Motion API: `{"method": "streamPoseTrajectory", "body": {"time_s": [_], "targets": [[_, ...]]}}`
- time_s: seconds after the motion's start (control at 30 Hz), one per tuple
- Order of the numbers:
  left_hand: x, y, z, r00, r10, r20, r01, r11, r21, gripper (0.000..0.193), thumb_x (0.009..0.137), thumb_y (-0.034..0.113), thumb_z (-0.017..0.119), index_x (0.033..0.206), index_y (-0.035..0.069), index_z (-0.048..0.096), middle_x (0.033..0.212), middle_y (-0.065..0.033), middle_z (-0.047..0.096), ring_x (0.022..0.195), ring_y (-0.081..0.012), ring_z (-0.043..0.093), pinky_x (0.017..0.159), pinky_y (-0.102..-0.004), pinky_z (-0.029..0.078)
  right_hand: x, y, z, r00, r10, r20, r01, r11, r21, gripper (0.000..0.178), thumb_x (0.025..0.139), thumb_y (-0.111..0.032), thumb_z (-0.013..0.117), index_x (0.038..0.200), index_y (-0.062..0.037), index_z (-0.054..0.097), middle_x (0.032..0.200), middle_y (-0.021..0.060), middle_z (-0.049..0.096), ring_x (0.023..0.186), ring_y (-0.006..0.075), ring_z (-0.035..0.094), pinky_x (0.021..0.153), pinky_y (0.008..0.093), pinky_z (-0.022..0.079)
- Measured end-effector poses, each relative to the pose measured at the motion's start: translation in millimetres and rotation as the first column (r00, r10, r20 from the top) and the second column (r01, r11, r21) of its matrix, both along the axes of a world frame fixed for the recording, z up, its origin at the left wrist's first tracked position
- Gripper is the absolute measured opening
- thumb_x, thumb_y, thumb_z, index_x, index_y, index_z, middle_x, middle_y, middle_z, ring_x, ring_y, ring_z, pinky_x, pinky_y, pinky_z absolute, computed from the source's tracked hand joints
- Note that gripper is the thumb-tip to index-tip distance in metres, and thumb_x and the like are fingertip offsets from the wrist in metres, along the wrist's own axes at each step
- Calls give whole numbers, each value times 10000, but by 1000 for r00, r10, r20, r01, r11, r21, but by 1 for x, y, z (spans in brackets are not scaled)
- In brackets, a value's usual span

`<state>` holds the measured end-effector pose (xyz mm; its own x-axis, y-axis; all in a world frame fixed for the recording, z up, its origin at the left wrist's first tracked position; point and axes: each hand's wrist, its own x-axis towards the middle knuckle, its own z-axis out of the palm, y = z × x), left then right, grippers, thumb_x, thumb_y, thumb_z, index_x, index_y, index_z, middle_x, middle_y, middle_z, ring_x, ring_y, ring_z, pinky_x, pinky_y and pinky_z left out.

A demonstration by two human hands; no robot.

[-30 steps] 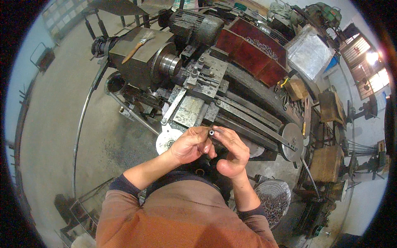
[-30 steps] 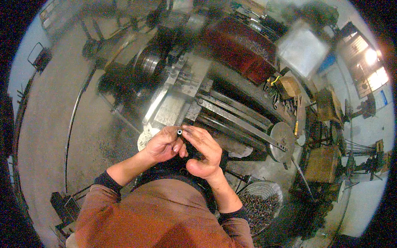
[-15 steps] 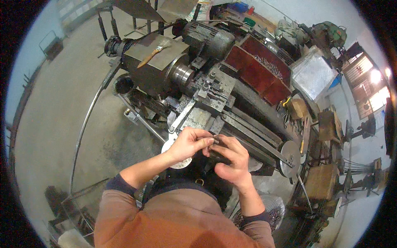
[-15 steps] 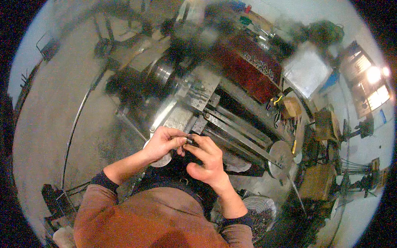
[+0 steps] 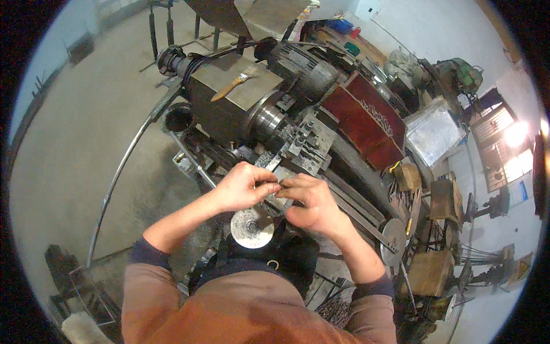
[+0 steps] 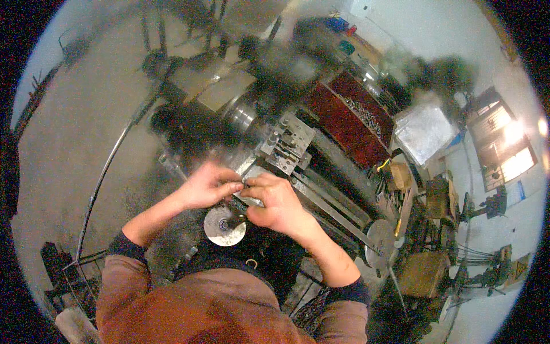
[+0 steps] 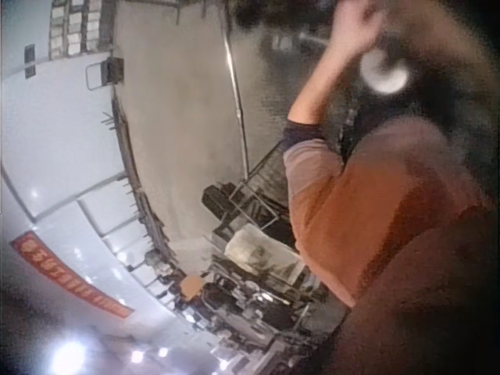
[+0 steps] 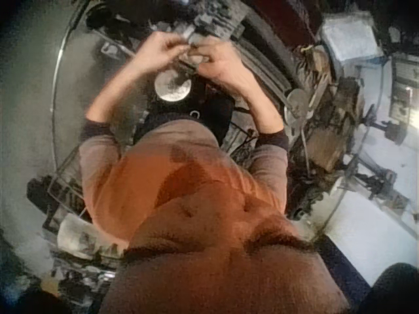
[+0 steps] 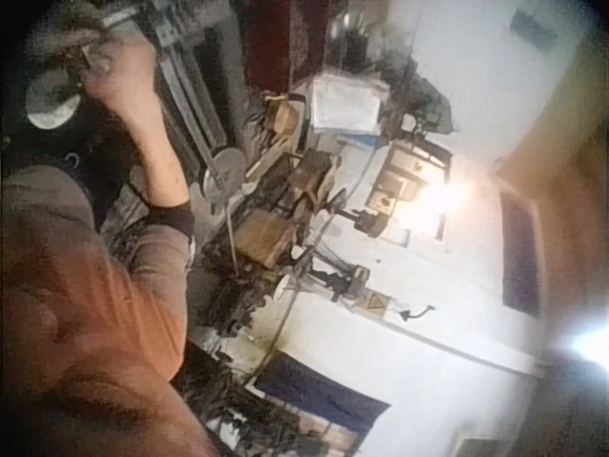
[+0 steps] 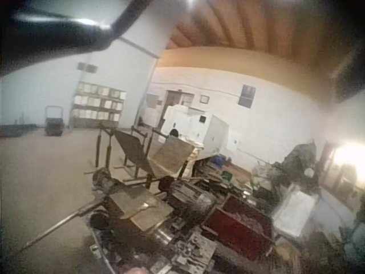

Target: The person operates a metal lathe in a workshop, repeatedly loading small cylindrical metal parts into the chuck, engaging the machine, and removing the finished pieces. The person places the processed parts into a perforated metal basket on the floor.

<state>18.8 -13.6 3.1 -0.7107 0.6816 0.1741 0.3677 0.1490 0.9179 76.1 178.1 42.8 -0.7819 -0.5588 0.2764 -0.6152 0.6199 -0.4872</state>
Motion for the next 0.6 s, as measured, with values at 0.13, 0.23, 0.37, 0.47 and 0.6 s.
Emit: {"method": "streamPoseTrajectory", "body": {"time_s": [0.13,0.23,0.37,0.47,0.6], "targets": [[-22,-30,9,983,53,-174,-61,997,-42,209,814,206,615,928,32,634,718,-145,624,637,-229,625,582,-331,475,-44,-8,5,998,66,-11,-66,998,-14,327,543,-86,589,855,-25,670,906,120,631,828,291,576,716,361,476],[-45,-88,23,890,190,-415,-287,940,-186,311,814,247,608,1048,44,585,713,-160,612,647,-276,618,590,-371,479,-95,3,-2,970,-144,-195,204,919,337,302,536,-138,607,811,-44,686,911,124,638,856,300,582,759,382,482],[-49,-191,34,679,336,-653,-728,419,-542,356,801,240,608,1106,66,549,760,-194,611,740,-358,597,640,-448,465,-145,7,-22,912,-390,-127,385,705,596,279,525,-197,617,763,-82,707,853,145,647,844,312,595,767,374,485],[-26,-267,6,603,343,-720,-797,237,-555,394,791,247,619,1103,18,546,766,-198,615,722,-361,597,638,-438,471,-163,13,-40,887,-462,-27,405,747,527,285,524,-204,613,771,-108,718,807,156,648,832,311,605,762,359,487],[14,-284,-22,695,554,-458,-674,281,-684,379,745,242,672,1028,13,565,690,-213,581,697,-368,586,616,-442,449,-169,13,-40,887,-461,12,387,759,523,325,519,-211,598,802,-107,717,816,156,656,810,308,621,751,354,494]]}}
